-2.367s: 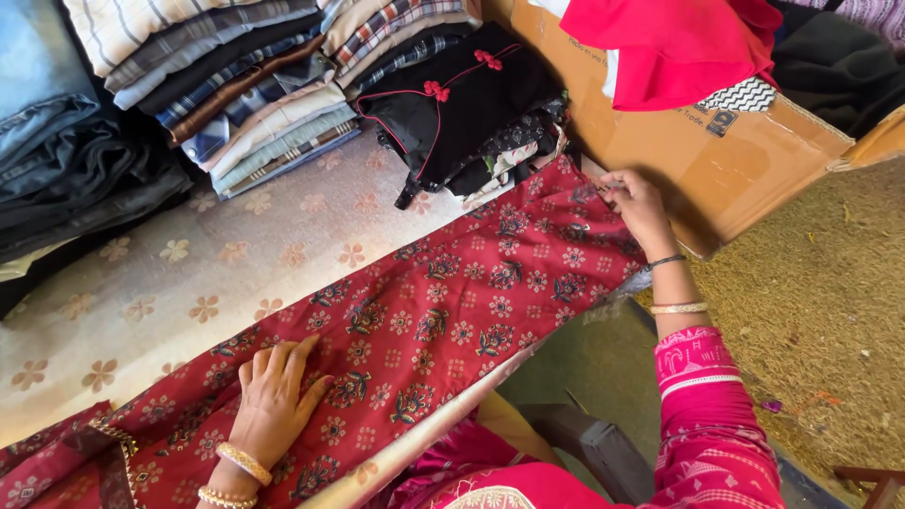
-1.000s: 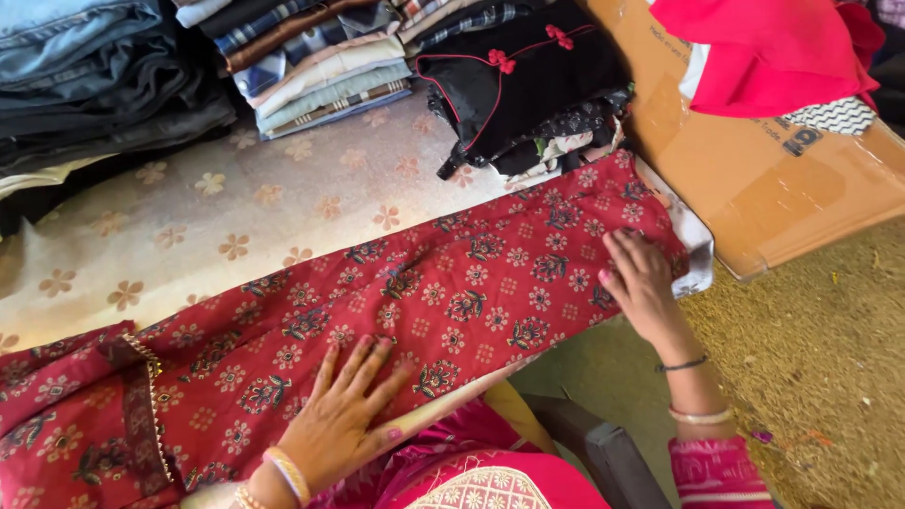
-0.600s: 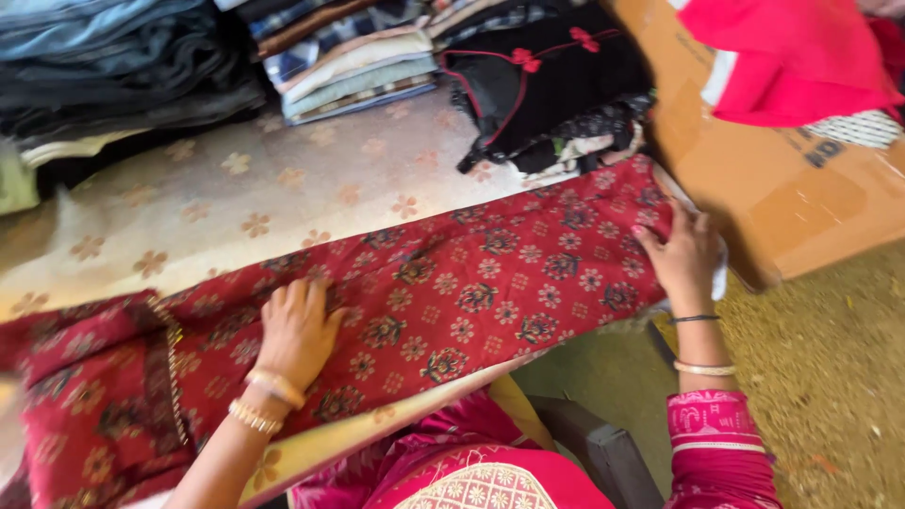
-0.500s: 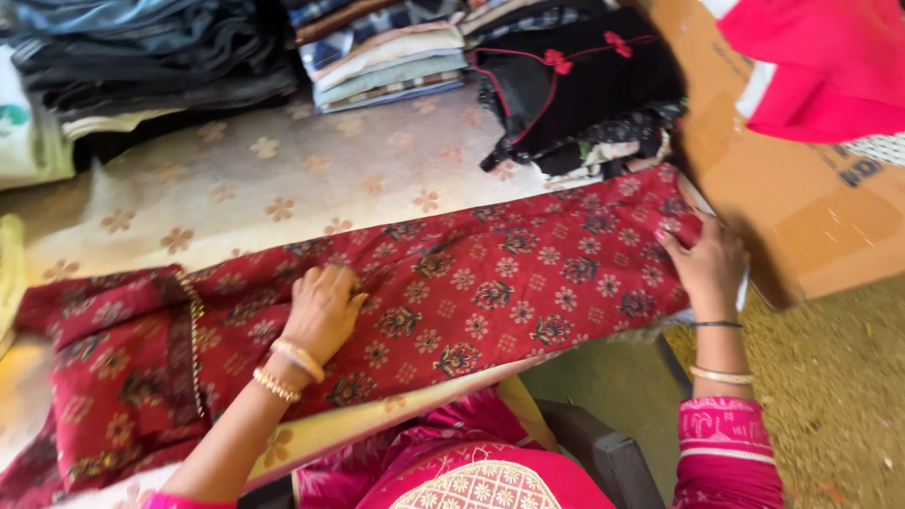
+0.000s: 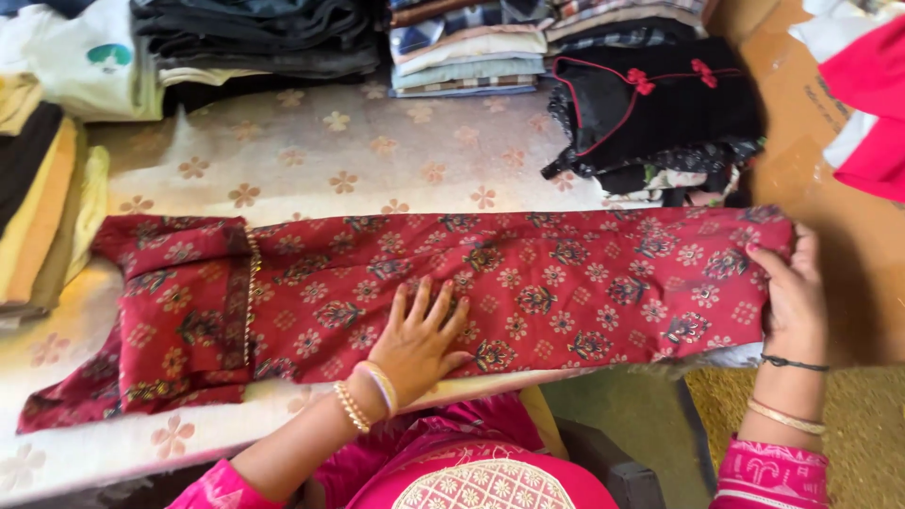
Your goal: Folding a red patterned shirt on a table next to stacks of other garments.
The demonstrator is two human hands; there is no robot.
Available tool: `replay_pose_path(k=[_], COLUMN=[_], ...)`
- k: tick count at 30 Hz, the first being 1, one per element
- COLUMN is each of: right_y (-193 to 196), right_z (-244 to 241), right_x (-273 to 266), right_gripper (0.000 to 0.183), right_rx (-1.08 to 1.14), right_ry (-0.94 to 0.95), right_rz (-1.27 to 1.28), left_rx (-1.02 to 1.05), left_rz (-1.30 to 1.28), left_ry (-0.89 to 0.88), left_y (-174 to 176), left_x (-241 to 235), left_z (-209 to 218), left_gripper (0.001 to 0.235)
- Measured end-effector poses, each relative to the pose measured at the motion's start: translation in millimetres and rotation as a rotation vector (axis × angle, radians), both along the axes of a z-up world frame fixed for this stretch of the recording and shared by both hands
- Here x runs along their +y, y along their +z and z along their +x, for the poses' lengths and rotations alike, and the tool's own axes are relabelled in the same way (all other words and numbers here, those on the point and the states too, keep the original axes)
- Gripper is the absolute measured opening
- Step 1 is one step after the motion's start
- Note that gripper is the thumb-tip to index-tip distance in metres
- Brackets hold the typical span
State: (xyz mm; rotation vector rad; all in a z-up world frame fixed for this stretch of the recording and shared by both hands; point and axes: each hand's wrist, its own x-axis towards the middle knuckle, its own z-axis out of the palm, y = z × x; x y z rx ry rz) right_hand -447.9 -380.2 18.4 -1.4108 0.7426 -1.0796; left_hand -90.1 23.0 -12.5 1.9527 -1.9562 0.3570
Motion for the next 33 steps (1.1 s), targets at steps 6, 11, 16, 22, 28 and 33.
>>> replay_pose_path(k=[6, 11, 16, 22, 28, 33], right_y=[65, 89, 64, 44, 21, 24], right_z=[123, 256, 330, 331, 284, 232], right_x=[71, 193, 283, 309, 234, 195], right_gripper=[0.057, 0.058, 0.045, 0.066, 0.037, 0.033], right_rx=[0.026, 0.032, 0.179, 0.252, 0.245, 0.478], right_ry=[0.252, 0.538, 0.778, 1.226, 0.787, 0.343], right_rz=[-0.345, -0.333, -0.479, -0.489, -0.65, -0.761], left_rx=[0.575, 1.363, 2.061, 1.773, 0.951, 0.562], left_rz=[-0.011, -0.034, -0.217, -0.394, -0.179, -0.241], left_ry=[-0.138, -0.035, -0.128, 0.205, 0.227, 0.366], left_y=[2, 11, -1, -3, 32, 55], left_x=[10, 30, 57, 71, 71, 83], left_z=[27, 66, 100, 118, 116, 135], left_gripper=[0.049, 0.055, 0.064, 0.074, 0.073, 0.07])
